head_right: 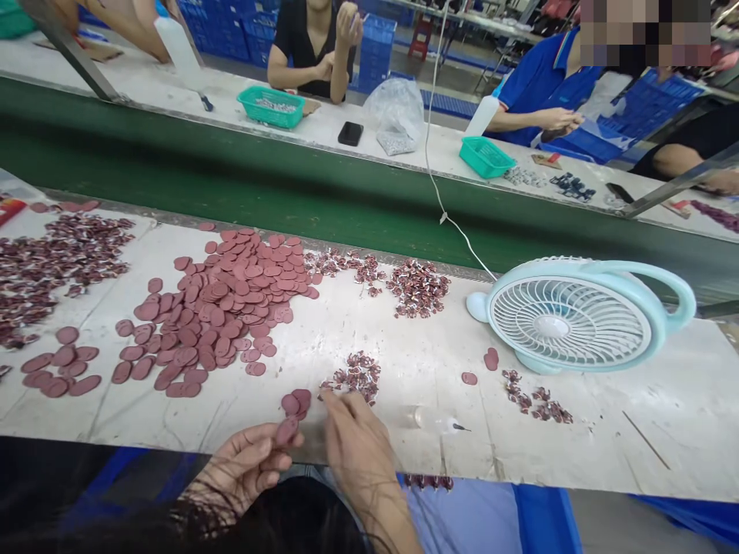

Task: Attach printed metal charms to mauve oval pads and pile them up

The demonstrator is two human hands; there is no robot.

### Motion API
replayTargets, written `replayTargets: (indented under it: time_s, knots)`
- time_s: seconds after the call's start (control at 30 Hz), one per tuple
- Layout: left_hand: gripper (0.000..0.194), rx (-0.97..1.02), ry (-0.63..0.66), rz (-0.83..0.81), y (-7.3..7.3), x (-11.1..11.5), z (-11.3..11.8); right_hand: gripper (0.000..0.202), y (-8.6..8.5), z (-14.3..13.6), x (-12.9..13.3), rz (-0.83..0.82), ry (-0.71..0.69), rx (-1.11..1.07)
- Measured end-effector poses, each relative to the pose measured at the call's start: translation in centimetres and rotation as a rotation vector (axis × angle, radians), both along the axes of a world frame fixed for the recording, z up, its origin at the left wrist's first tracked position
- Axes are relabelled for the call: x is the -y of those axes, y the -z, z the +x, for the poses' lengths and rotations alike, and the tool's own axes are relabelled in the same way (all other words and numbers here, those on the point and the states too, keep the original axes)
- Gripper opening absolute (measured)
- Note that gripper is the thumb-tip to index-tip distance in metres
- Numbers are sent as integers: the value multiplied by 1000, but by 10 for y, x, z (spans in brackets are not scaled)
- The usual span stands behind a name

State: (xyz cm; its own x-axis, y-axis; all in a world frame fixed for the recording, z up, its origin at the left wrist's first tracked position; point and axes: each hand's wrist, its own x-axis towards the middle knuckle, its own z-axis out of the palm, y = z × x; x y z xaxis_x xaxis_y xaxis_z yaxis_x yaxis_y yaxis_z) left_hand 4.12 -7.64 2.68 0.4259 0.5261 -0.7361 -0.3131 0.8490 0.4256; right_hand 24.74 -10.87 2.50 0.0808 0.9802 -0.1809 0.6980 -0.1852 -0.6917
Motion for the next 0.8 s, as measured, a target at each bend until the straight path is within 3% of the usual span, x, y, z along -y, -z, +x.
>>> replayTargets:
  time_s: [0.07,0.17,0.3,0.4,0.53,0.63,0.8]
  knots:
    - [22,-11,4,23,2,0,-1,51,4,-5,-21,41,-178,191]
    - [20,-68,4,95,5,-1,-1,53,6,-7,-41,97,-305,335]
    - [17,-227,-6,305,2,-12,-13,34,6,-2,-43,124,-388,494]
    - [16,-456,108,643,-1,-29,-23,21,3,3,-36,106,-317,395]
    - [30,-838,657,1367,-1,-52,-11,16,-6,7,-20,117,-150,156]
    - [29,-864,847,1495,0,-60,13,14,-7,8,-3,131,8,70]
    - [27,-953,889,1485,4,-62,36,11,3,4,29,88,247,-113]
